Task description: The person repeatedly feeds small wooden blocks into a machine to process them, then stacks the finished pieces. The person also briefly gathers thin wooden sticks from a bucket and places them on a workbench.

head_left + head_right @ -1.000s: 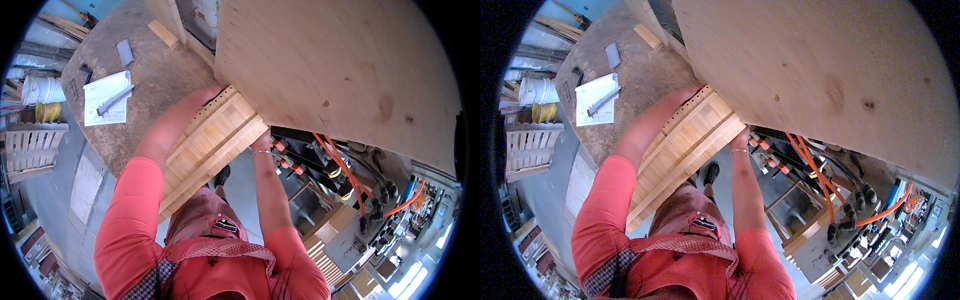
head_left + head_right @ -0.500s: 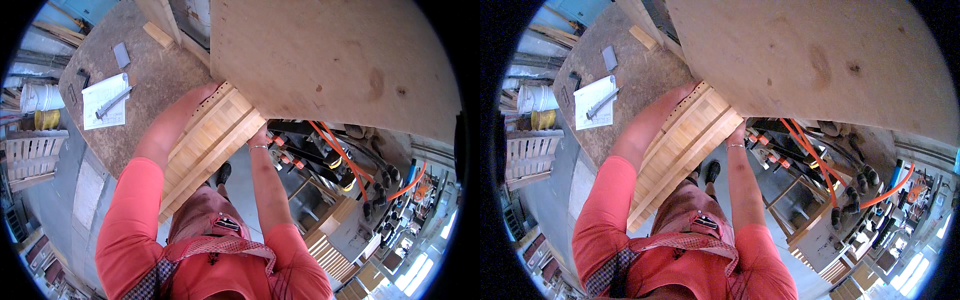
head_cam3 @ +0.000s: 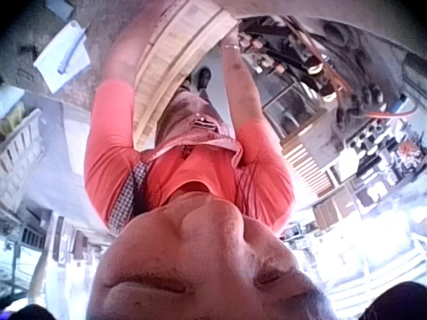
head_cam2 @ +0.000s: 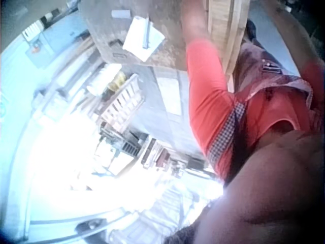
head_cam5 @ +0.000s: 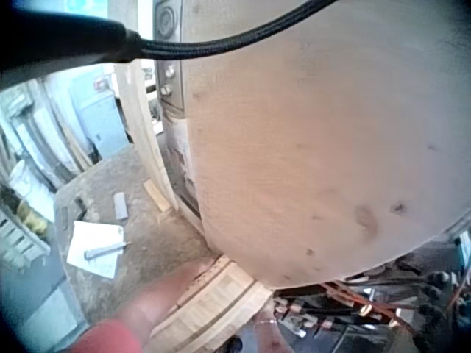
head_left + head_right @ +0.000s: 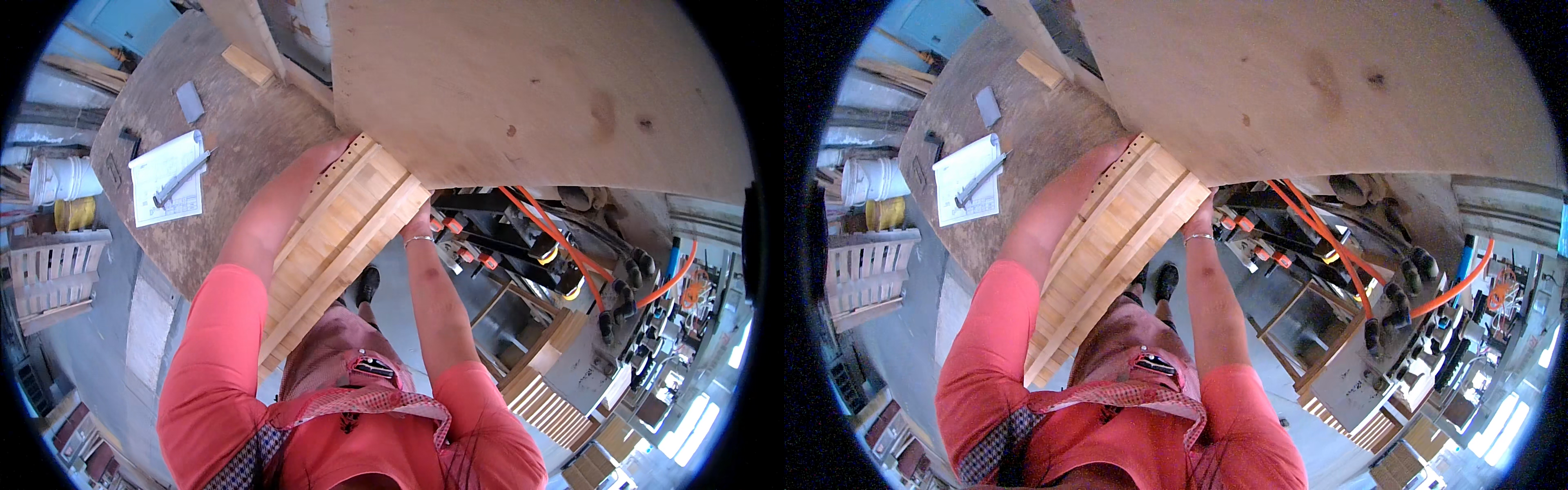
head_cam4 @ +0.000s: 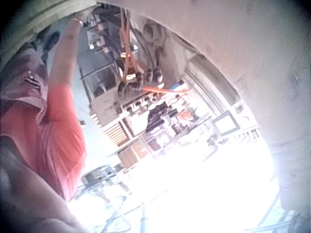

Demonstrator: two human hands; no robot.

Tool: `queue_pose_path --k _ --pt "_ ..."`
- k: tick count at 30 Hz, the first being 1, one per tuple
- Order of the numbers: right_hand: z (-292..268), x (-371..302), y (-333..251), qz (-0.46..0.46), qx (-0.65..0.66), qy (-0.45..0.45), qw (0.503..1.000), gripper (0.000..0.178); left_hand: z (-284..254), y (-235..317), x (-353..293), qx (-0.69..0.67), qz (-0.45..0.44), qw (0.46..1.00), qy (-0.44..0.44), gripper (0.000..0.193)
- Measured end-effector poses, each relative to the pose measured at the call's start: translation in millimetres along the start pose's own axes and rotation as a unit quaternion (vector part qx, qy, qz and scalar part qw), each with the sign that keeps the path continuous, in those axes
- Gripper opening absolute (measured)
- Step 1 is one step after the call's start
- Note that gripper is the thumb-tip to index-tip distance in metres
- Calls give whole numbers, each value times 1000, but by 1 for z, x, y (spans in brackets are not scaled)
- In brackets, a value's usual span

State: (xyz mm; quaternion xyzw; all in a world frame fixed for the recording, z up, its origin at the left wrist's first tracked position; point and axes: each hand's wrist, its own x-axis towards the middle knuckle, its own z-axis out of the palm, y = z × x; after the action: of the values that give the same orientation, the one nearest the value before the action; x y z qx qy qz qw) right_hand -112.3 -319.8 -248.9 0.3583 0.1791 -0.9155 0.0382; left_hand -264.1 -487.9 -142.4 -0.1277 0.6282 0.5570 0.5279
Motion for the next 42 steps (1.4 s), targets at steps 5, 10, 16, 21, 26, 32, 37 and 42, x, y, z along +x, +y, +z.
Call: queue_pose_path --k 5,10,16,21,26,32,37,42 --pt "14 -25 13 -4 -12 52 999 73 -13 -15 7 -38 6 999 -6 49" --pt "-2 -32 37 31 30 29 999 72 -37 -43 24 -87 18 996 -12 45" --pt "-10 -18 49 12 80 -19 997 73 -34 -44 8 -81 5 997 -15 46" --pt "-4 -25 48 25 73 9 997 71 -33 -46 8 -39 9 999 -11 47" --pt "-25 -67 36 -6 -145 315 938 65 -39 -46 15 25 21 999 24 48" --pt "-163 -214 2 -49 -253 289 922 26 -68 -54 -9 18 131 985 109 60" --pt "-213 -354 -55 -159 -492 426 742 23 -1 -69 -108 169 374 871 268 51" --pt "-309 -468 -113 -217 -527 557 604 21 128 -133 -135 235 395 848 262 36"
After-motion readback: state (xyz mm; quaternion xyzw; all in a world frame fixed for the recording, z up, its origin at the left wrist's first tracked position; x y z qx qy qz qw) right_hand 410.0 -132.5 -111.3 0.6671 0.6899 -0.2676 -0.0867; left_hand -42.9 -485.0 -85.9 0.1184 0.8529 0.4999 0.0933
